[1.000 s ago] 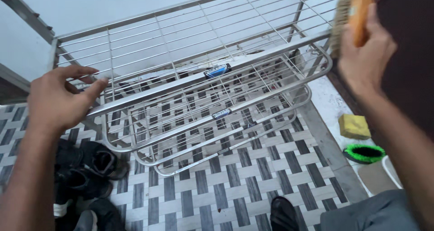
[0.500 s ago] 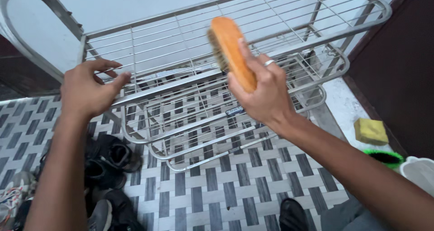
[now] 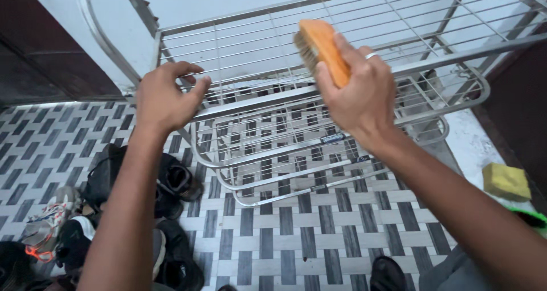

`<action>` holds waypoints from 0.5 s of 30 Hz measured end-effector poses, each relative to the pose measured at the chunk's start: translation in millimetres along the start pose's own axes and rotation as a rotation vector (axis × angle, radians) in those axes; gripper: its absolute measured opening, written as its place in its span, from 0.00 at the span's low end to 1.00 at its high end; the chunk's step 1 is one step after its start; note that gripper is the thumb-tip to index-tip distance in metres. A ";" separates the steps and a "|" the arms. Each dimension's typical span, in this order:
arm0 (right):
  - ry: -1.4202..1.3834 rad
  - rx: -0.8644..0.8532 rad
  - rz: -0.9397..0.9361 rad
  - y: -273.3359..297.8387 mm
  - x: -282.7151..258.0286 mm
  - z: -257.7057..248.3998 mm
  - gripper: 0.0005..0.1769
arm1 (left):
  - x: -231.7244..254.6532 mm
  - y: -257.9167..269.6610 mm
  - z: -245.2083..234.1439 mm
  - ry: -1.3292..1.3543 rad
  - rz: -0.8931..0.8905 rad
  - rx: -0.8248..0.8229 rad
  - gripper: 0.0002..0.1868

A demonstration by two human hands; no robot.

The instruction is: The person scrubs the metal bars and wire shelves of a multi-tier shoe rack using a brush. The person holds the rack steady with one hand while brushing with the other, working across multiple levels of the rack.

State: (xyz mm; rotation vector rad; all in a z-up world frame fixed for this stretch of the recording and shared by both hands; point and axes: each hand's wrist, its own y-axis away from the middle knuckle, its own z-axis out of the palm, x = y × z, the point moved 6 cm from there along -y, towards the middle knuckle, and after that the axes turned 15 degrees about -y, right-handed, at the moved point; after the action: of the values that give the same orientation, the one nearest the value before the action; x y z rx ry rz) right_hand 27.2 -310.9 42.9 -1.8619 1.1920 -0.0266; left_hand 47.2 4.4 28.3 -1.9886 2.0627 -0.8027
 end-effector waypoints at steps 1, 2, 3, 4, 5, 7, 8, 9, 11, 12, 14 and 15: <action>-0.020 -0.023 0.020 2.3 -9.2 9.2 0.31 | -0.3 0.0 0.7 0.005 0.000 0.004 0.19; -0.040 -0.045 0.040 3.8 -19.9 18.7 0.32 | -1.2 -0.8 1.6 0.009 0.000 0.008 0.19; -0.084 -0.083 0.057 4.9 -31.4 29.1 0.32 | -2.9 -1.2 2.6 0.014 -0.001 0.012 0.18; -0.127 -0.122 0.076 7.4 -43.5 39.9 0.33 | -5.3 -0.6 4.7 0.025 -0.007 0.008 0.17; -0.170 -0.160 0.095 9.8 -55.3 50.8 0.34 | -8.2 0.1 7.1 0.035 -0.014 0.004 0.16; -0.253 -0.223 0.080 14.2 -79.8 70.2 0.35 | -13.7 0.1 10.0 0.057 0.010 0.028 0.16; -0.293 -0.253 0.071 15.9 -89.2 76.7 0.36 | -15.3 -0.7 10.6 0.068 0.039 0.058 0.16; -0.322 -0.223 0.019 16.2 -98.9 77.4 0.36 | -16.4 -1.4 11.6 0.079 0.069 0.088 0.16; -0.386 -0.158 -0.087 17.5 -116.4 75.9 0.36 | -22.0 -3.6 15.4 0.039 0.067 0.088 0.15; -0.407 -0.152 -0.102 19.3 -121.1 75.3 0.36 | -24.5 -3.4 17.0 0.020 0.066 0.085 0.15; -0.444 -0.140 -0.134 20.7 -126.3 71.9 0.35 | -26.5 -2.6 17.8 0.024 0.077 0.088 0.16; -0.427 -0.180 -0.109 20.0 -124.9 73.0 0.35 | -26.0 -2.6 17.4 0.028 0.082 0.089 0.17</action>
State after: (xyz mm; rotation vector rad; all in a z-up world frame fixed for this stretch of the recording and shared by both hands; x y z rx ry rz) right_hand -21.2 -173.2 37.5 -1.9593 0.8173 0.4103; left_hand 60.2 25.0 8.6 -1.8442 2.0699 -0.8943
